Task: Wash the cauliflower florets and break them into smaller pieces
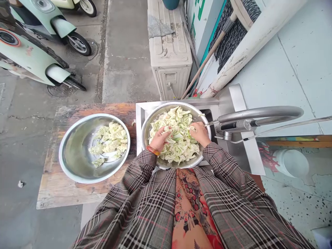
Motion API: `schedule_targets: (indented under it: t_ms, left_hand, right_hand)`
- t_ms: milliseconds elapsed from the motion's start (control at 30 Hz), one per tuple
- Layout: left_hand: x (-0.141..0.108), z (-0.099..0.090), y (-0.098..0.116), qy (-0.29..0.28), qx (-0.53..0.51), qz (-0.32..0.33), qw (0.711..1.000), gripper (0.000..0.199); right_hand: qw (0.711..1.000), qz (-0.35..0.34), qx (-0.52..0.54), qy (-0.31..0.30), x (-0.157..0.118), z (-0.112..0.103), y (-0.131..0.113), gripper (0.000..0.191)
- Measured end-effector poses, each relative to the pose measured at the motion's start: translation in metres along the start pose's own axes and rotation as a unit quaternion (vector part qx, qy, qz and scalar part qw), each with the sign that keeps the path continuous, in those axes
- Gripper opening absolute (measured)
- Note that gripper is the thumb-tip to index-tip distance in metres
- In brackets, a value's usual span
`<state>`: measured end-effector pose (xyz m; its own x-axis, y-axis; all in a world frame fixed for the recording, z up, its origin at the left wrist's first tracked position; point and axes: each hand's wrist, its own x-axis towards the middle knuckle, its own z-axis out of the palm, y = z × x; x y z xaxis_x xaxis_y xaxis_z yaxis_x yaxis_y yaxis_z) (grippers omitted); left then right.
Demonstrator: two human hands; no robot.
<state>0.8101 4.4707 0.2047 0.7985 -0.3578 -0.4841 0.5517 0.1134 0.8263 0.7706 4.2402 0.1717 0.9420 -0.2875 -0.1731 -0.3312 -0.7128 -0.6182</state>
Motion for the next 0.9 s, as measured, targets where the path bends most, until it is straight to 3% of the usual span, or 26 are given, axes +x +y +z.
schedule_targets:
  t_ms: [100,200,267,400,567,733,900]
  left_hand:
    - [0.000,0.001,0.000,-0.008,-0.004,0.005,1.000,0.044]
    - [0.002,0.002,-0.001,-0.016,-0.002,0.003,1.000,0.046]
    - [0.002,0.005,0.000,-0.028,0.011,0.003,1.000,0.046]
    - [-0.001,0.016,0.003,-0.076,0.058,0.020,0.995,0.050]
    - [-0.008,0.039,0.004,-0.120,0.079,0.034,0.989,0.061]
    - [-0.008,0.046,0.002,-0.074,0.034,0.047,0.996,0.043]
    - [0.000,0.037,0.003,-0.016,-0.002,0.019,1.000,0.044]
  right_hand:
    - [0.972,0.035,0.228,0.046,-0.017,-0.007,-0.001,0.032]
    - [0.892,0.120,0.436,0.005,-0.033,-0.012,0.000,0.033]
    - [0.849,0.153,0.504,-0.028,-0.041,-0.016,0.000,0.036]
    - [0.801,0.141,0.576,-0.078,-0.051,-0.020,-0.010,0.047]
    - [0.777,0.113,0.604,-0.137,-0.057,-0.013,-0.035,0.040]
    - [0.772,0.122,0.603,-0.159,-0.058,-0.011,-0.045,0.043]
    - [0.759,0.143,0.615,-0.157,-0.054,-0.021,-0.030,0.050]
